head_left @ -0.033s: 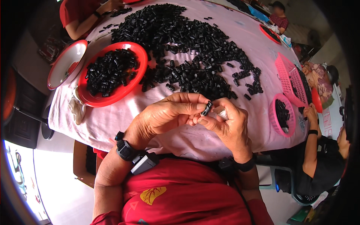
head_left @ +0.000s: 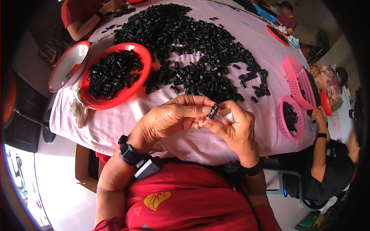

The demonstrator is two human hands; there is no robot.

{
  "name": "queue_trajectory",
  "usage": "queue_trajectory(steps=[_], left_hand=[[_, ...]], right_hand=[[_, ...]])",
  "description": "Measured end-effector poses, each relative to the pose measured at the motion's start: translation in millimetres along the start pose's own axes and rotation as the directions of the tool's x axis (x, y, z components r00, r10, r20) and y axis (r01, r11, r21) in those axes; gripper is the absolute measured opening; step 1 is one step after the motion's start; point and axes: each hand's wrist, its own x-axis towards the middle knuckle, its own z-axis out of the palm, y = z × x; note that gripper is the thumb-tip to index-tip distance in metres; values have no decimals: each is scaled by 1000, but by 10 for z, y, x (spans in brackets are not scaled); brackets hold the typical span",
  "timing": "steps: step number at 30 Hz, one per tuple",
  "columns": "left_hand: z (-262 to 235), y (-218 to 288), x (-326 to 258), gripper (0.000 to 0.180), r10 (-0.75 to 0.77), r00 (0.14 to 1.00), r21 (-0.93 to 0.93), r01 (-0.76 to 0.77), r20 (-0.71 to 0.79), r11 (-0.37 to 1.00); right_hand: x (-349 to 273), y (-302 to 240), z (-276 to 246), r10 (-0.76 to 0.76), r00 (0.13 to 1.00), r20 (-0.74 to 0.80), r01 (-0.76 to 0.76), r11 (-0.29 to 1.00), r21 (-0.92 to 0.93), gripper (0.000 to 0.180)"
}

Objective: Assembling small black plastic components by hand at a workstation.

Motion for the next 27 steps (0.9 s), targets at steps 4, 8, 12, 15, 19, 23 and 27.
queue_trajectory(steps=[4,8,12,15,19,23,27], left_hand=[[28,-4,1,22,-17,999,0,17,-46,1000],[24,-3,1,21,21,997,41,-17,-79,999],[89,35,2,21,96,983,196,-65,-156,978],[83,40,-2,21,154,975,292,-102,-162,951],[131,88,-11,19,178,967,340,-107,-184,934],[201,116,-18,18,213,959,452,-109,-186,885],[211,120,-28,17,249,956,497,-143,-154,856]], right_hand=[[-18,77,31,-5,1000,12,5,1000,11,38],[-36,100,50,-62,998,-18,62,998,28,33],[-19,16,26,-53,994,-91,66,987,147,25],[-23,48,32,-66,995,-78,78,982,170,20],[-45,84,66,73,997,-31,-58,932,358,15],[-49,120,48,99,995,7,-94,923,373,13],[-36,82,9,109,993,34,-113,902,416,13]])
